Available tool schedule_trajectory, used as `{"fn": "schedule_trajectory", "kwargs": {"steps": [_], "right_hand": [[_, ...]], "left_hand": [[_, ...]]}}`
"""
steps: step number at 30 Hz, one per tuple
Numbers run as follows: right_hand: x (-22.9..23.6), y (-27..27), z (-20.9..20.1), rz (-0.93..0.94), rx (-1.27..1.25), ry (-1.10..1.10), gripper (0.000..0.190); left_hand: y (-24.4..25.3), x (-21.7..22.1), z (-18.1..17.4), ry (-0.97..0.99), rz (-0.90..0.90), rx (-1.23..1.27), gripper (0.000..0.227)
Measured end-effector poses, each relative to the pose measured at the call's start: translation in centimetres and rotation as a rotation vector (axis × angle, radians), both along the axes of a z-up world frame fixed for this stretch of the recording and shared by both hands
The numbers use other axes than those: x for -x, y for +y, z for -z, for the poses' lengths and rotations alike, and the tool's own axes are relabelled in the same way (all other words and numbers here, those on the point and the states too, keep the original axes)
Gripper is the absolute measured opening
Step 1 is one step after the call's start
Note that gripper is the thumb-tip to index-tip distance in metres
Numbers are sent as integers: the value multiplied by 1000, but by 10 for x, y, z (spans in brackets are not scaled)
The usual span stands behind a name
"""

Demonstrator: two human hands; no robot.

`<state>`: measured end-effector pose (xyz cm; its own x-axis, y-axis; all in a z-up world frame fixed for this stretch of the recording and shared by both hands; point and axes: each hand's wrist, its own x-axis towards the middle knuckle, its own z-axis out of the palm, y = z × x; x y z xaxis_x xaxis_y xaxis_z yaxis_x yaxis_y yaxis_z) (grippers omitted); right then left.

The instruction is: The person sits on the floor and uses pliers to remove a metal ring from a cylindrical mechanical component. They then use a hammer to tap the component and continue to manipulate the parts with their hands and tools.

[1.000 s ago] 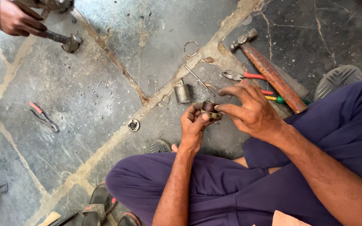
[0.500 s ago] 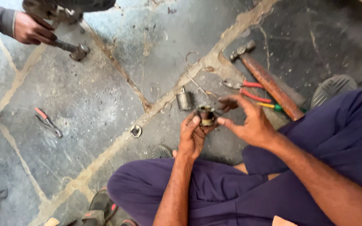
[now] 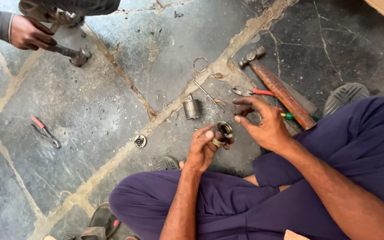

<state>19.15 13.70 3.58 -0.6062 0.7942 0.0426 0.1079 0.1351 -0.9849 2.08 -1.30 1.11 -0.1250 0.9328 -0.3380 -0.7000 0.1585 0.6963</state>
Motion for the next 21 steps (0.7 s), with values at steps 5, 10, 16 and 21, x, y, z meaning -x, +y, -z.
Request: {"fn": "schedule_trajectory", "kwargs": {"steps": [5, 10, 16, 21], "right_hand": [[-3, 8, 3, 101, 28, 52, 21], [-7, 8, -1, 48, -189, 10, 19], [-1, 3, -15, -99, -316, 26, 26], [-6, -7, -13, -142, -355, 33, 27]], "left_hand": [[3, -5, 4, 154, 17, 73, 45], [7, -3, 6, 127, -89, 62, 47], [11, 2, -1, 146, -134, 74, 51], [3, -3, 1, 139, -146, 70, 49]]}}
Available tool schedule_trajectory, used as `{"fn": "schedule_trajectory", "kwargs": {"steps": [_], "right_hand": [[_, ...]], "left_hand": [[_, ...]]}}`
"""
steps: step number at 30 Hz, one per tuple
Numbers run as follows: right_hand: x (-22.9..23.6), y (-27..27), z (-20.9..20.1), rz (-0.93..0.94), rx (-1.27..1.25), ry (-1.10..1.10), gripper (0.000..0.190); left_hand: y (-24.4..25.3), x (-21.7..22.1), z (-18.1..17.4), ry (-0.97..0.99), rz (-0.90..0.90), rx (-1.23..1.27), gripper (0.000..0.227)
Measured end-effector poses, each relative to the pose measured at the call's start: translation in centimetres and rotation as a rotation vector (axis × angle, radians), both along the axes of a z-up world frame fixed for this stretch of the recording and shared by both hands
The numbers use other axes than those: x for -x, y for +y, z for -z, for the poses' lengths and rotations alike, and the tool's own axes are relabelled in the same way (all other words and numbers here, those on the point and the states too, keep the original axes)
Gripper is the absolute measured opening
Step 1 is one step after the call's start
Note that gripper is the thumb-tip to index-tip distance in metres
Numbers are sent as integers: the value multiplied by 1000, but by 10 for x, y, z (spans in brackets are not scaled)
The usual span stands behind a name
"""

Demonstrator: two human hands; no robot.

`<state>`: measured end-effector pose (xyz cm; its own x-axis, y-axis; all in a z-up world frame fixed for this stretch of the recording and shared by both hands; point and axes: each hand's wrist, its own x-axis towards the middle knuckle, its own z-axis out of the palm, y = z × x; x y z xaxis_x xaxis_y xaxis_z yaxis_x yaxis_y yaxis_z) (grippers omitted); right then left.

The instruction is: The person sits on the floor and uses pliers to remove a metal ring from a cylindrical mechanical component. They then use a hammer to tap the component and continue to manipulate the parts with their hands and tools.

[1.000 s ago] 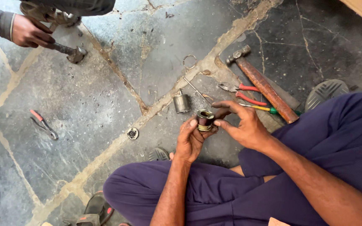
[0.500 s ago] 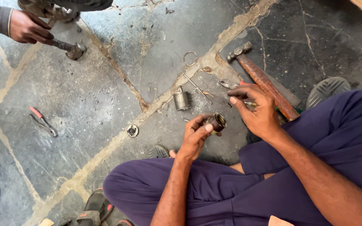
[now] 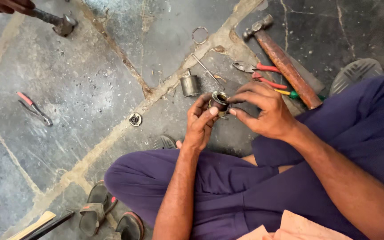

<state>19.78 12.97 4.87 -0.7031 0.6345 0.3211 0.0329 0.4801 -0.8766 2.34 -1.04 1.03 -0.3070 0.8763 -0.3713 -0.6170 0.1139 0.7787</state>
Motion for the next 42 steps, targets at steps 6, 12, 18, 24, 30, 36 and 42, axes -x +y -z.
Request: {"fn": "schedule_trajectory", "kwargs": {"steps": [6, 12, 18, 24, 30, 36, 42], "right_hand": [[2, 4, 1, 0, 100, -16, 21], [1, 3, 4, 42, -43, -30, 19], [1, 6, -1, 40, -419, -131, 23], [3, 1, 8, 58, -166, -115, 20], [2, -2, 30, -18, 267, -52, 15], [5, 0, 50, -80, 792, -34, 19], [4, -2, 59, -44, 949, -32, 21]], "left_hand": [[10, 0, -4, 34, -15, -52, 54], [8, -3, -3, 138, -24, -62, 52], [8, -6, 1, 219, -55, 28, 45], [6, -1, 12, 71, -32, 107, 40], [4, 1, 18, 29, -9, 140, 41], [4, 2, 17, 22, 34, 42, 39], [0, 4, 17, -13, 97, 29, 40]]}}
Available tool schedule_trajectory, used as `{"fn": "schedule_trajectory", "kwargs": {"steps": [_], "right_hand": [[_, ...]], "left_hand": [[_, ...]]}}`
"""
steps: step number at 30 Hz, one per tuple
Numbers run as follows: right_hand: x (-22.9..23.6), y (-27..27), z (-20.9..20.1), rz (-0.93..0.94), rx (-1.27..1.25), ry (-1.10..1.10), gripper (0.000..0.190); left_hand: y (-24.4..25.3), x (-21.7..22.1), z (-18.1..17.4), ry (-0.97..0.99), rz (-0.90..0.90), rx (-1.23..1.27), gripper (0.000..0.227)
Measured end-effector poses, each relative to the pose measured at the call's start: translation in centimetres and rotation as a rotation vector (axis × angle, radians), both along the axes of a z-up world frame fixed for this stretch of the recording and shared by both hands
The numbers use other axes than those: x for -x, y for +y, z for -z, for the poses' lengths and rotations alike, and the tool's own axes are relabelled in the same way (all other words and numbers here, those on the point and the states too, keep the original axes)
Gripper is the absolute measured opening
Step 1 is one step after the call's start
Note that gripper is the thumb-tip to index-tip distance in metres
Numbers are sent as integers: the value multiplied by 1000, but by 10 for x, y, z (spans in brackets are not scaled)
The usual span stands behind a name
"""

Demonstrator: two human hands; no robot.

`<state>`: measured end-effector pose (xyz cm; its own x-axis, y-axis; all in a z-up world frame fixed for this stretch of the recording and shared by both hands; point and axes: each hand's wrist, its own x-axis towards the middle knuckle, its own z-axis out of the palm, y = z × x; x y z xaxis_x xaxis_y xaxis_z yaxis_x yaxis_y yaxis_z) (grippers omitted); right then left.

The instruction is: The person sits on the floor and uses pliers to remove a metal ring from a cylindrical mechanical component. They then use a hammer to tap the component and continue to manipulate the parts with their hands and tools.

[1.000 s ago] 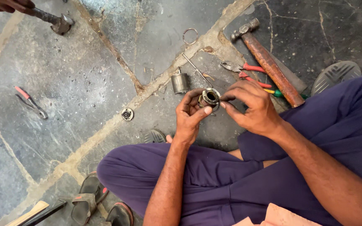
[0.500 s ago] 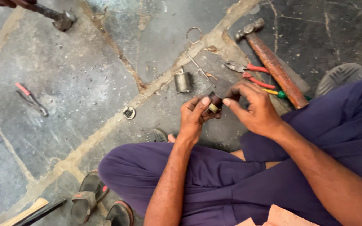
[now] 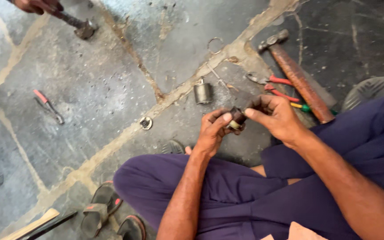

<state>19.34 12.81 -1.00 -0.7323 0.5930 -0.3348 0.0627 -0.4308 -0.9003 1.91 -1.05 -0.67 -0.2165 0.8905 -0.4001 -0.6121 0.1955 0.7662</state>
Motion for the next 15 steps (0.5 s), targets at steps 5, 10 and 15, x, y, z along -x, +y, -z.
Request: {"fn": "schedule_trajectory", "kwargs": {"steps": [5, 10, 15], "right_hand": [[-1, 3, -13, 103, -138, 32, 25], [2, 3, -28, 13, -398, -170, 27], [2, 1, -38, 63, -619, -62, 30]], "left_hand": [[3, -2, -4, -136, -83, 67, 44], [4, 1, -9, -130, -135, 63, 46], [4, -1, -2, -76, -106, 56, 43]]}}
